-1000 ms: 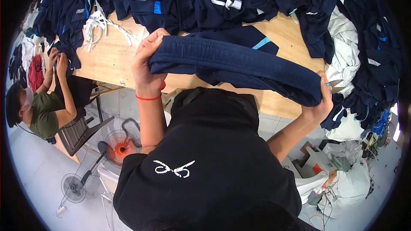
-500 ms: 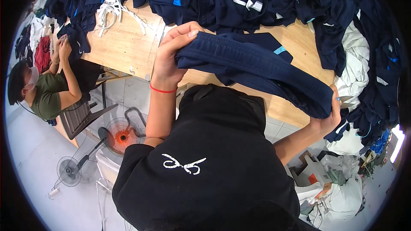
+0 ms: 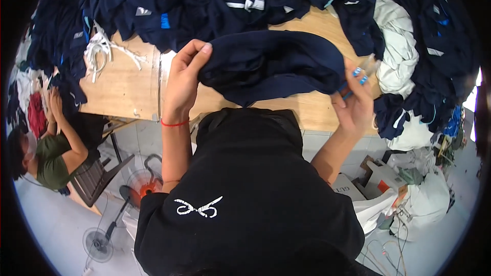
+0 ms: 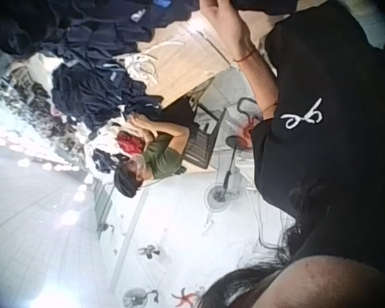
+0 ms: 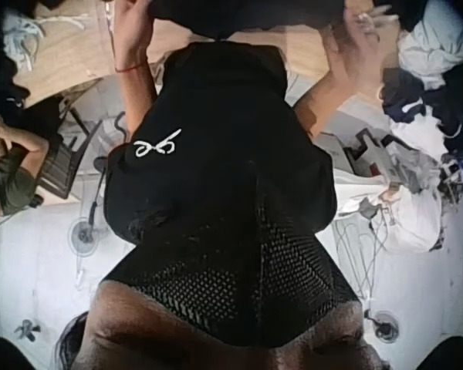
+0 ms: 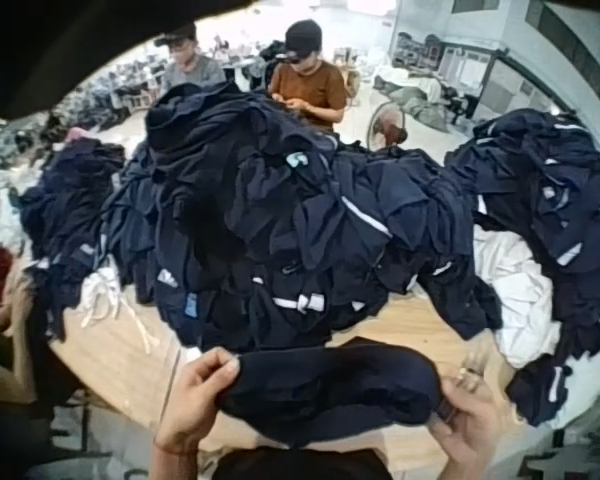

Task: Trimming loose threads from navy blue garments using small snips in a factory setting.

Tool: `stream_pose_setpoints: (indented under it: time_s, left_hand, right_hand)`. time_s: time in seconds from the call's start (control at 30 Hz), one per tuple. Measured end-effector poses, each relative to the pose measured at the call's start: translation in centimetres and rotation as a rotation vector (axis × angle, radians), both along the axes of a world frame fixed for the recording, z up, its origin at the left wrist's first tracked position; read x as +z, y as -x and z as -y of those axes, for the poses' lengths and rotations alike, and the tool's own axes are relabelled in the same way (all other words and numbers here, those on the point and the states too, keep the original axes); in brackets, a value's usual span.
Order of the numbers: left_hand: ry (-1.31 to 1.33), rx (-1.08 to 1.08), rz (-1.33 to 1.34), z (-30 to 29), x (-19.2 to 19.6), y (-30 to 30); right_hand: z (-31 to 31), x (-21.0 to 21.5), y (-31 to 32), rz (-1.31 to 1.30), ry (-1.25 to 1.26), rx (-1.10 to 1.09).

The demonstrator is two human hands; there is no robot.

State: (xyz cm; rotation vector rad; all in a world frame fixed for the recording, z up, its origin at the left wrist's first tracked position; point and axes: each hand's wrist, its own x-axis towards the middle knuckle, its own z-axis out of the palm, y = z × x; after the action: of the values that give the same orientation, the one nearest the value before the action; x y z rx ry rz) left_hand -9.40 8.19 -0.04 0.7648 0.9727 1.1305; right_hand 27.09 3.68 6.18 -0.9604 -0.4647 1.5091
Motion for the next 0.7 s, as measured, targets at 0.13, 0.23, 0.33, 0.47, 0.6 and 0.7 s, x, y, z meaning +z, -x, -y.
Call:
stream_pose_setpoints:
  time_s: [0.13, 0.23, 0.33, 0.47, 0.6, 0.7]
  left_hand:
    - [0.030, 0.030, 0.072, 0.1, -0.1, -0.4]
    - [0.027, 0.031, 0.076, 0.1, -0.1, -0.1]
    - [0.014, -0.018, 0.103, -0.3, -0.5, 0.1]
    - [-0.047, -0.008, 0.187, -0.3, -0.9, -1.5]
    - [0.000, 0.177, -0.264, 0.3, -4.8, -2.7]
    - [0.143, 0.117, -0.533, 1.3, -5.5, -3.3]
  right_hand:
    - [-0.9, 0.5, 1.9, 0.065, -0.014, 0.107]
    - [-0.9, 0.5, 2.3, 0.084, 0.010, 0.116]
    - [-0.4, -0.4, 1.8, 0.022, -0.064, 0.209]
    - [-0.8, 0.6, 3.6, -0.082, -0.112, 0.272]
    - [-0.6, 0.3, 4.0, -0.081, -0.140, 0.261]
    - [-0.4, 0.0, 3.9, -0.151, -0.178, 0.248]
